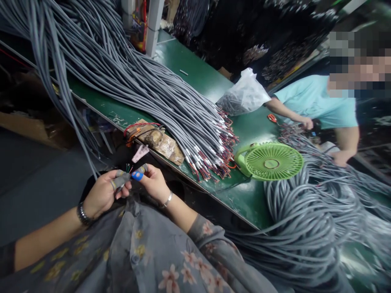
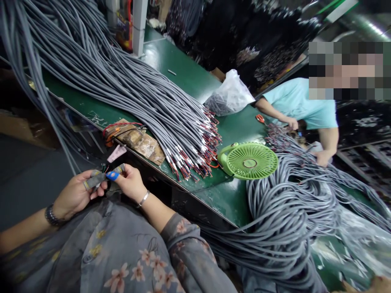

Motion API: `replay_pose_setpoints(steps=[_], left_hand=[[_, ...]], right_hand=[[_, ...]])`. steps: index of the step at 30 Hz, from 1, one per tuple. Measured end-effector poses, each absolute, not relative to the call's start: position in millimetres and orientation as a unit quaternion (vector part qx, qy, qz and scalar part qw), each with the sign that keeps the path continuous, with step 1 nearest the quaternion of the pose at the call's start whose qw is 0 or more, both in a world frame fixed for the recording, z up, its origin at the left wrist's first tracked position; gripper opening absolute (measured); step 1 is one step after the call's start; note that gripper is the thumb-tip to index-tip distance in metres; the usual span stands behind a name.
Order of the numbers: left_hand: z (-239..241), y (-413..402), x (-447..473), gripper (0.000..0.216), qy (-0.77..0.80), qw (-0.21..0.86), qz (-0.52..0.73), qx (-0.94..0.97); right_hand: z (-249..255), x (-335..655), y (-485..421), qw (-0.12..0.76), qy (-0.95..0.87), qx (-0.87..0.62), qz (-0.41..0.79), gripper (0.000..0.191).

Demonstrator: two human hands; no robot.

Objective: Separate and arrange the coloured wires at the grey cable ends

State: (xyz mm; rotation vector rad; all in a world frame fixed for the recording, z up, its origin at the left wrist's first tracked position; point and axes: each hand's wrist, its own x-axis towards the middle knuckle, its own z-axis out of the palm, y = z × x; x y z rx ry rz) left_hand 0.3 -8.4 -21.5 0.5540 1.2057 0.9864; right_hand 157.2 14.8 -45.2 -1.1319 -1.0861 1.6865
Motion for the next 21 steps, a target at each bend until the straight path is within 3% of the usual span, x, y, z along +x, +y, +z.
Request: replay_pose_setpoints(steps=[7, 21], left_hand=[[-18.6, -7.1, 2.0, 0.018, 0.55, 0.655, 0.49, 0.171], [-24.3, -10.7, -2.2, 0.026, 0.536, 0.684, 0.444, 0.216]], right_hand=[[-42.6, 155.5, 5.1, 0.383, -0.502, -0.449, 0.632, 0.061], [-41.7, 153.5, 18.9, 0.382, -0.441, -0.44, 0.683, 0.053]])
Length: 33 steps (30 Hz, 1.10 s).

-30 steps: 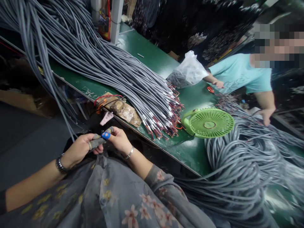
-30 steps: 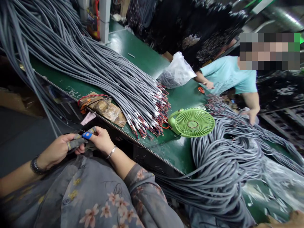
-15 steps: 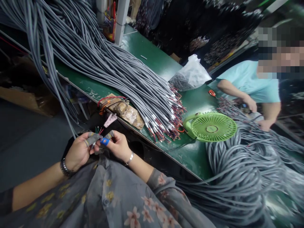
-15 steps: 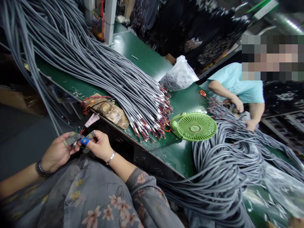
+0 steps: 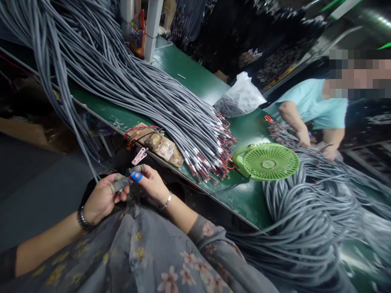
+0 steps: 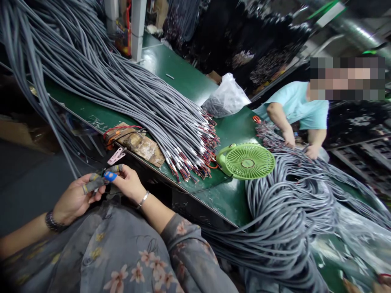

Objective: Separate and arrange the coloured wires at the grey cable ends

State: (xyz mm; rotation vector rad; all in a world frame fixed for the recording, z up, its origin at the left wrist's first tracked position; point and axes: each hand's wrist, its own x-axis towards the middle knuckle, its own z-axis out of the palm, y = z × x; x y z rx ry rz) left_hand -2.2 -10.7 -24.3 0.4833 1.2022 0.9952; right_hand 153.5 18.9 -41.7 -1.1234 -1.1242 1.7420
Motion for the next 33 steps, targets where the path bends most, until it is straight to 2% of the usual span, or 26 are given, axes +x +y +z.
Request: replay_pose_setpoints(steps=[4, 11, 21, 27, 33], left_hand=[[-26.3, -11.8, -0.9, 0.028, 0.529, 0.691, 0.427, 0.245], [-30.9, -11.9, -3.2, 0.02, 0.543, 0.678, 0.367, 0.332], [-28.9, -12.6, -1.1, 0.026, 0.53, 0.676, 0.451, 0.242], [-25.0, -12.5, 0.9, 0.023, 0.542, 0.66, 0.47, 0.224], [-23.0, -11.5, 1.1, 0.02, 0.547, 0.655, 0.48, 0.204]], right_hand=[[-44.5, 147.3, 20.6, 0.377, -0.416, -0.427, 0.709, 0.049], [-44.5, 147.1, 17.3, 0.378, -0.451, -0.456, 0.668, 0.053], [-48.6, 142.5, 15.4, 0.415, -0.426, -0.498, 0.631, 0.046], [-47.5, 141.9, 12.8, 0.422, -0.414, -0.479, 0.649, 0.053], [-53.5, 142.1, 10.7, 0.414, -0.426, -0.497, 0.633, 0.047]])
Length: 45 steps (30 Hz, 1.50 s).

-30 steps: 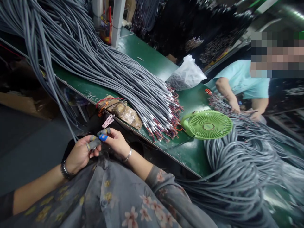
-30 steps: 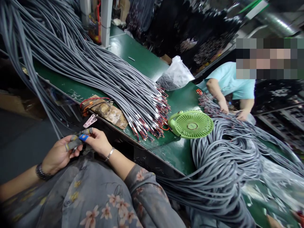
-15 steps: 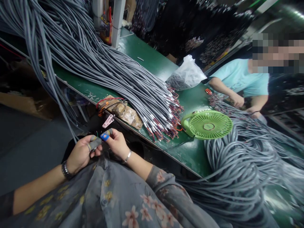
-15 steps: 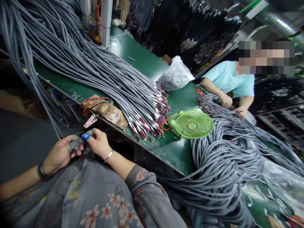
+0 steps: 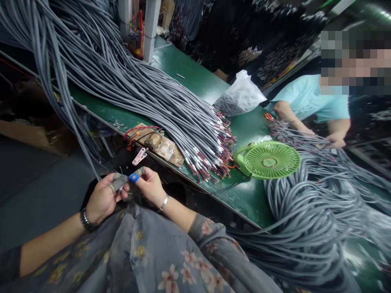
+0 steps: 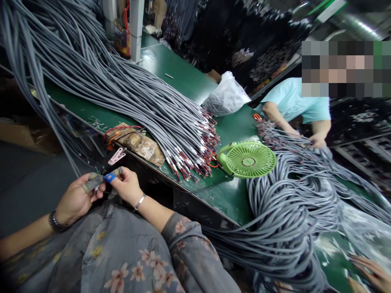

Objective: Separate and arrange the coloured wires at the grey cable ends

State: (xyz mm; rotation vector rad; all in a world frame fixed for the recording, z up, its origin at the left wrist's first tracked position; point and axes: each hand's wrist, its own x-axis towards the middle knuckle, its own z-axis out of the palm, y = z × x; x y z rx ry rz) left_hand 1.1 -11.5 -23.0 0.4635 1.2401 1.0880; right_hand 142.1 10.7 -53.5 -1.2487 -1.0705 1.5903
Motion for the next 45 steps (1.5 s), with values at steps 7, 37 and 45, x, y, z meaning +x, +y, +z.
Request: replay_pose_setpoints(steps=[7, 37, 45], left_hand=[[-29.9, -12.2, -3.6, 0.022, 0.538, 0.653, 0.484, 0.222], [-11.6, 18.7, -27.3, 0.027, 0.464, 0.763, 0.364, 0.265], [-17.3, 33.9, -28.8, 0.016, 0.452, 0.782, 0.322, 0.285]], right_hand=[[-50.3, 146.8, 11.1, 0.409, -0.419, -0.486, 0.649, 0.05], [-48.2, 157.2, 61.7, 0.371, -0.347, -0.399, 0.763, 0.052], [-56.4, 142.8, 61.0, 0.455, -0.336, -0.445, 0.694, 0.065]])
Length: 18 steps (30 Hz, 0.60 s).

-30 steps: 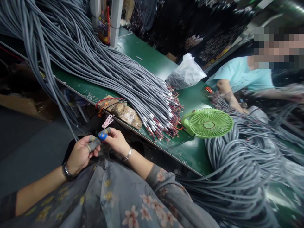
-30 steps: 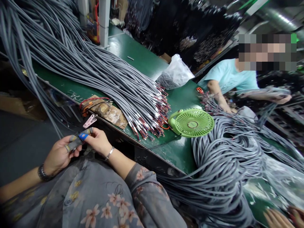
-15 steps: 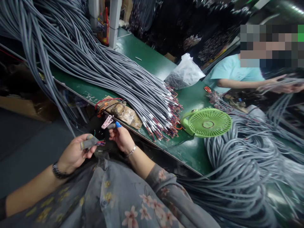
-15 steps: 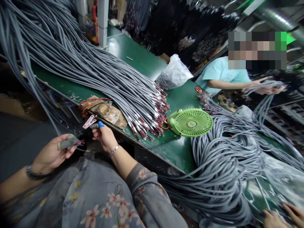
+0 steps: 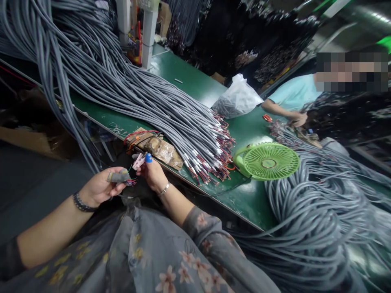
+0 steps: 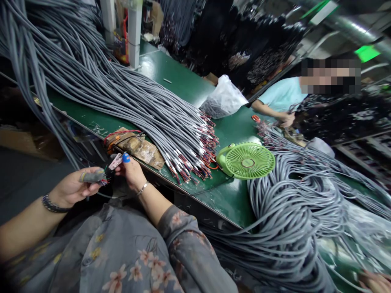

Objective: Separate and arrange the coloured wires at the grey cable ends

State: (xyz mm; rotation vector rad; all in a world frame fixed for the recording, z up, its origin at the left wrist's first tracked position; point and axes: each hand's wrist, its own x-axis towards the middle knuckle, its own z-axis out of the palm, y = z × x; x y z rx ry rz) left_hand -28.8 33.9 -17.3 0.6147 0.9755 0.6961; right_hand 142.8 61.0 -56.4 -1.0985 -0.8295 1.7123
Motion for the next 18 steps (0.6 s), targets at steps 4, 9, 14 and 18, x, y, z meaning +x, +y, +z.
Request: replay_pose_setpoints(steps=[4, 9, 14, 18], left_hand=[[-22.2, 36.0, -24.8, 0.018, 0.43, 0.796, 0.314, 0.286], [-27.3, 37.6, -21.1, 0.025, 0.408, 0.816, 0.298, 0.28], [-24.6, 31.1, -22.1, 0.031, 0.426, 0.798, 0.327, 0.273], [-15.6, 13.3, -18.5, 0.036, 0.464, 0.758, 0.373, 0.265]], right_hand=[[-55.1, 139.3, 65.5, 0.45, -0.283, -0.399, 0.747, 0.06], [-57.6, 137.0, 65.2, 0.472, -0.25, -0.396, 0.747, 0.053], [-54.2, 142.4, 62.8, 0.438, -0.209, -0.39, 0.783, 0.058], [-49.4, 146.2, 59.1, 0.411, -0.196, -0.366, 0.812, 0.056]])
